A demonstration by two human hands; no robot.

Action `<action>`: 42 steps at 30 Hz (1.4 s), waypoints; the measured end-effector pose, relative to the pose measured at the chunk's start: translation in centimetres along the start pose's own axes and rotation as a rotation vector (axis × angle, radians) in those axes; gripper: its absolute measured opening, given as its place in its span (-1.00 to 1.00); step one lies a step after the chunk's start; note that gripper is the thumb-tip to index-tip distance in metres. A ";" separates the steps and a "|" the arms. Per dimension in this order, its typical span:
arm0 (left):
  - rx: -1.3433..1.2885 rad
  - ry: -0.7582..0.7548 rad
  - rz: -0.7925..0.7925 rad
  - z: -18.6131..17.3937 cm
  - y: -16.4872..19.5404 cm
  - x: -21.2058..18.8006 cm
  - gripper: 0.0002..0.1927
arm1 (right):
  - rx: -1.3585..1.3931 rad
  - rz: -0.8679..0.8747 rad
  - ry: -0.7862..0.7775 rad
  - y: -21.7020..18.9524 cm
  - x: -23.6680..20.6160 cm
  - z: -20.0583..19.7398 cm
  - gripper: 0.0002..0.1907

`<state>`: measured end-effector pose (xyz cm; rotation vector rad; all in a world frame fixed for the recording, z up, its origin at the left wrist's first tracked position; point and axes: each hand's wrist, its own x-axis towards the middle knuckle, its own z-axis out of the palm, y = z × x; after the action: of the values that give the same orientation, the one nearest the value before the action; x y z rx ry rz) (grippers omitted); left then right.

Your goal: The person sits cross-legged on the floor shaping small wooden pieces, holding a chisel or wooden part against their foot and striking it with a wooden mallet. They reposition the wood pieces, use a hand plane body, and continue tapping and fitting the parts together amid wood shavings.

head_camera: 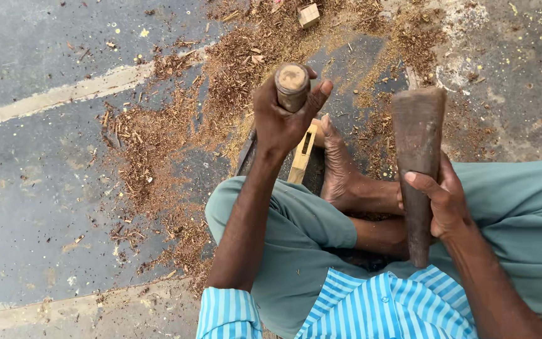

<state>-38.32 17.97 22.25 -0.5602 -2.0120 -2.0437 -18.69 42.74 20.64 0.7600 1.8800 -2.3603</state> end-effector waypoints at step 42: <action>-0.286 -0.548 0.326 4.5 -3.3 -0.9 -0.66 | -0.929 -0.397 -0.045 -7.3 -7.4 -0.8 -0.40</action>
<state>-38.36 22.44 18.84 -1.5371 -1.7077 -2.1333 -14.22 43.44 30.07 0.2398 2.8826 -1.2735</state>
